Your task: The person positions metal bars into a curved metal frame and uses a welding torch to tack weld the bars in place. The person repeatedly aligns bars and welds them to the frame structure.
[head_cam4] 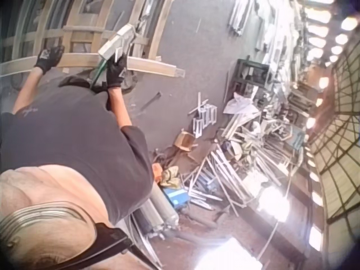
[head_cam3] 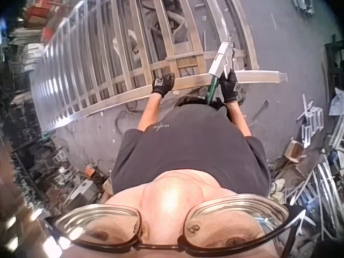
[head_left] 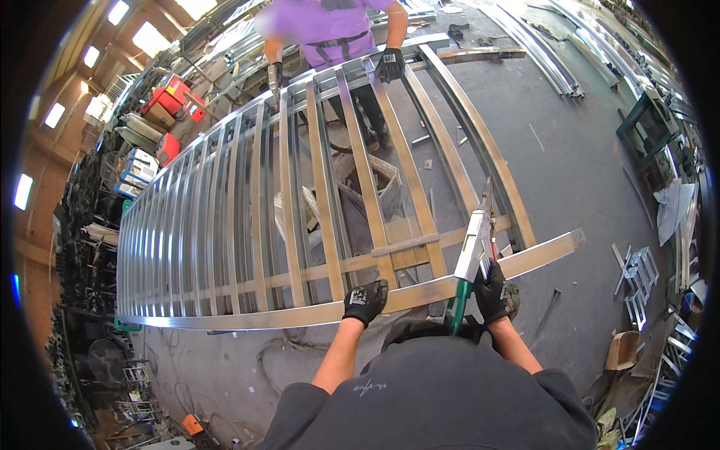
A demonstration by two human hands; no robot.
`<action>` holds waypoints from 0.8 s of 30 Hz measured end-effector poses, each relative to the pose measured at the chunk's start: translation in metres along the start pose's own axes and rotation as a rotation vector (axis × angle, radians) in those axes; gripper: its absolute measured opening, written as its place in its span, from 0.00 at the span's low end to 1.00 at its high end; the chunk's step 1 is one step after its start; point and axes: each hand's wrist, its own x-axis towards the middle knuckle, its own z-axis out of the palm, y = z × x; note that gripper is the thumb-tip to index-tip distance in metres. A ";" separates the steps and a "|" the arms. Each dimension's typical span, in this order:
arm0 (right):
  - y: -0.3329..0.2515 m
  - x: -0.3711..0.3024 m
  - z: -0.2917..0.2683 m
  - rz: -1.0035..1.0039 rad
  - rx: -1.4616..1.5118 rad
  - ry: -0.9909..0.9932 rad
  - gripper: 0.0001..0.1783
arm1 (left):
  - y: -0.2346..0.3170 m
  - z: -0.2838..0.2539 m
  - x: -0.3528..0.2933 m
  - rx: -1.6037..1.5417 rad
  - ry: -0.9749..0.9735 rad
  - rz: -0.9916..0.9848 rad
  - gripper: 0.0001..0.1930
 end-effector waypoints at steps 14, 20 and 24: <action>-0.009 -0.003 -0.006 -0.073 -0.056 -0.017 0.23 | 0.006 -0.007 0.001 0.015 0.017 0.046 0.20; -0.002 -0.003 -0.004 -0.034 -0.023 -0.039 0.23 | 0.001 0.000 -0.002 0.005 0.042 0.049 0.21; 0.014 -0.005 -0.004 -0.009 -0.034 -0.056 0.24 | 0.001 0.000 0.002 0.021 0.018 0.045 0.22</action>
